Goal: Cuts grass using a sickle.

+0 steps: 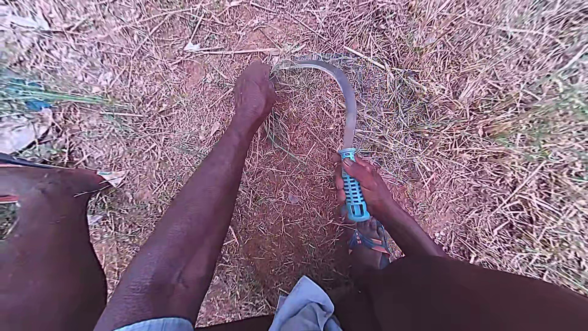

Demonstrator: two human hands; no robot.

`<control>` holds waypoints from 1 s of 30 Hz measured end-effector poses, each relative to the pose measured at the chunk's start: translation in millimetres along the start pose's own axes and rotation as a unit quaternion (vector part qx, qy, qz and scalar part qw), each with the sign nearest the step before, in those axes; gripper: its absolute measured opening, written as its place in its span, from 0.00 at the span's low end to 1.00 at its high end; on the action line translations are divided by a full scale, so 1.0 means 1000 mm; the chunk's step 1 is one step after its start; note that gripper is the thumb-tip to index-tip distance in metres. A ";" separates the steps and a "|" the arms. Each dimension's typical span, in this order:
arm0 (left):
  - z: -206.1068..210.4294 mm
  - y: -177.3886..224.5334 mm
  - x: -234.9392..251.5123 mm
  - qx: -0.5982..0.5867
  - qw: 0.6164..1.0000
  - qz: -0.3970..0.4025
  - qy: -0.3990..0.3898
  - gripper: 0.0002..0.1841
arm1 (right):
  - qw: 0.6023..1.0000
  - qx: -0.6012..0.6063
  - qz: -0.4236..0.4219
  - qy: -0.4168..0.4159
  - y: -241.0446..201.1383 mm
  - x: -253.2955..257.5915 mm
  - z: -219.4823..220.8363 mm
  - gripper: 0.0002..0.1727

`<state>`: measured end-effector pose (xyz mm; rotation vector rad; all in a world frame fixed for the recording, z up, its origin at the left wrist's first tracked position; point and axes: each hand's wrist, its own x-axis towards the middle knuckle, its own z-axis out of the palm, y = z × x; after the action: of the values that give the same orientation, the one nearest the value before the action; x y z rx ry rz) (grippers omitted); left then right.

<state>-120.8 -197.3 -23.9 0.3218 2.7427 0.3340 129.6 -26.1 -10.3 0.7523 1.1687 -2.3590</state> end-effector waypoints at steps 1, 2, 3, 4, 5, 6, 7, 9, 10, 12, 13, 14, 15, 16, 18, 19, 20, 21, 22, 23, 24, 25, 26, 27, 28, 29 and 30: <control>0.000 -0.001 0.001 0.008 1.000 0.010 0.002 0.19 | 0.999 -0.008 0.030 -0.007 -0.001 0.006 0.007 0.20; 0.000 -0.002 0.003 0.014 1.000 0.018 0.003 0.19 | 0.998 -0.029 0.060 -0.017 -0.001 0.010 0.013 0.20; 0.001 -0.003 0.005 0.022 0.999 0.026 0.003 0.18 | 0.995 -0.051 0.084 -0.026 0.001 0.012 0.017 0.19; 0.003 -0.004 0.006 0.028 0.999 0.031 0.001 0.18 | 0.993 -0.065 0.097 -0.034 0.003 0.011 0.018 0.18; 0.005 -0.007 0.008 0.031 0.999 0.031 0.003 0.18 | 0.992 -0.072 0.098 -0.044 0.005 0.008 0.016 0.19; 0.006 -0.011 0.007 0.033 0.999 0.020 0.002 0.17 | 0.992 -0.071 0.094 -0.050 0.007 0.001 0.010 0.19; 0.005 -0.014 0.005 0.031 0.999 0.006 0.001 0.16 | 0.992 -0.068 0.087 -0.052 0.008 -0.009 0.002 0.18; -0.002 -0.022 -0.004 0.006 1.000 -0.020 0.023 0.17 | 0.992 -0.097 0.056 -0.054 0.007 -0.038 -0.026 0.15; -0.005 -0.027 -0.013 -0.012 0.999 -0.029 0.045 0.19 | 0.989 -0.134 0.026 -0.046 0.009 -0.053 -0.042 0.14; -0.004 -0.044 -0.039 -0.055 0.993 -0.055 0.095 0.23 | 0.985 -0.167 -0.044 -0.015 0.015 -0.078 -0.069 0.15; -0.002 -0.054 -0.052 -0.095 0.985 -0.073 0.124 0.25 | 0.984 -0.161 -0.078 0.007 0.015 -0.083 -0.077 0.18; 0.002 -0.068 -0.064 -0.135 0.973 -0.096 0.159 0.26 | 0.984 -0.144 -0.105 0.023 0.013 -0.084 -0.082 0.20; 0.008 -0.084 -0.077 -0.172 0.959 -0.121 0.192 0.26 | 0.984 -0.120 -0.125 0.034 0.010 -0.083 -0.085 0.21; 0.014 -0.099 -0.089 -0.194 0.946 -0.146 0.213 0.26 | 0.985 -0.095 -0.141 0.038 0.009 -0.078 -0.085 0.23; 0.018 -0.119 -0.112 -0.215 0.932 -0.208 0.205 0.26 | 0.986 -0.051 -0.156 0.025 0.008 -0.067 -0.083 0.25; 0.020 -0.124 -0.120 -0.216 0.928 -0.238 0.188 0.26 | 0.987 -0.036 -0.159 0.016 0.010 -0.063 -0.079 0.24; 0.020 -0.126 -0.123 -0.210 0.928 -0.255 0.170 0.26 | 0.986 -0.032 -0.162 0.010 0.011 -0.058 -0.075 0.23; 0.019 -0.127 -0.124 -0.198 0.932 -0.263 0.152 0.27 | 0.986 -0.036 -0.163 0.010 0.013 -0.053 -0.069 0.23; 0.019 -0.126 -0.122 -0.186 0.936 -0.265 0.138 0.28 | 0.986 -0.045 -0.160 0.015 0.015 -0.050 -0.062 0.22; 0.017 -0.124 -0.117 -0.174 0.940 -0.266 0.126 0.28 | 0.986 -0.055 -0.157 0.021 0.016 -0.049 -0.056 0.22; 0.015 -0.120 -0.111 -0.164 0.943 -0.266 0.113 0.29 | 0.986 -0.066 -0.152 0.022 0.016 -0.049 -0.051 0.22; 0.014 -0.116 -0.104 -0.160 0.947 -0.262 0.100 0.30 | 0.987 -0.077 -0.143 0.021 0.016 -0.050 -0.047 0.21; 0.013 -0.112 -0.097 -0.159 0.949 -0.260 0.083 0.31 | 0.987 -0.087 -0.132 0.018 0.017 -0.050 -0.044 0.21; 0.012 -0.108 -0.090 -0.152 0.951 -0.263 0.064 0.34 | 0.987 -0.100 -0.122 0.012 0.018 -0.051 -0.041 0.20; 0.011 -0.102 -0.084 -0.143 0.955 -0.254 0.048 0.37 | 0.987 -0.107 -0.117 0.008 0.019 -0.052 -0.040 0.19; 0.009 -0.096 -0.078 -0.141 0.960 -0.240 0.032 0.41 | 0.987 -0.111 -0.119 0.003 0.022 -0.052 -0.039 0.17; 0.008 -0.089 -0.071 -0.132 0.965 -0.226 0.019 0.44 | 0.986 -0.113 -0.123 -0.002 0.025 -0.052 -0.040 0.16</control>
<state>-68.8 -299.1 -32.6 -0.3799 2.6603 0.5697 195.7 -1.7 -13.0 0.5532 1.5744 -2.3596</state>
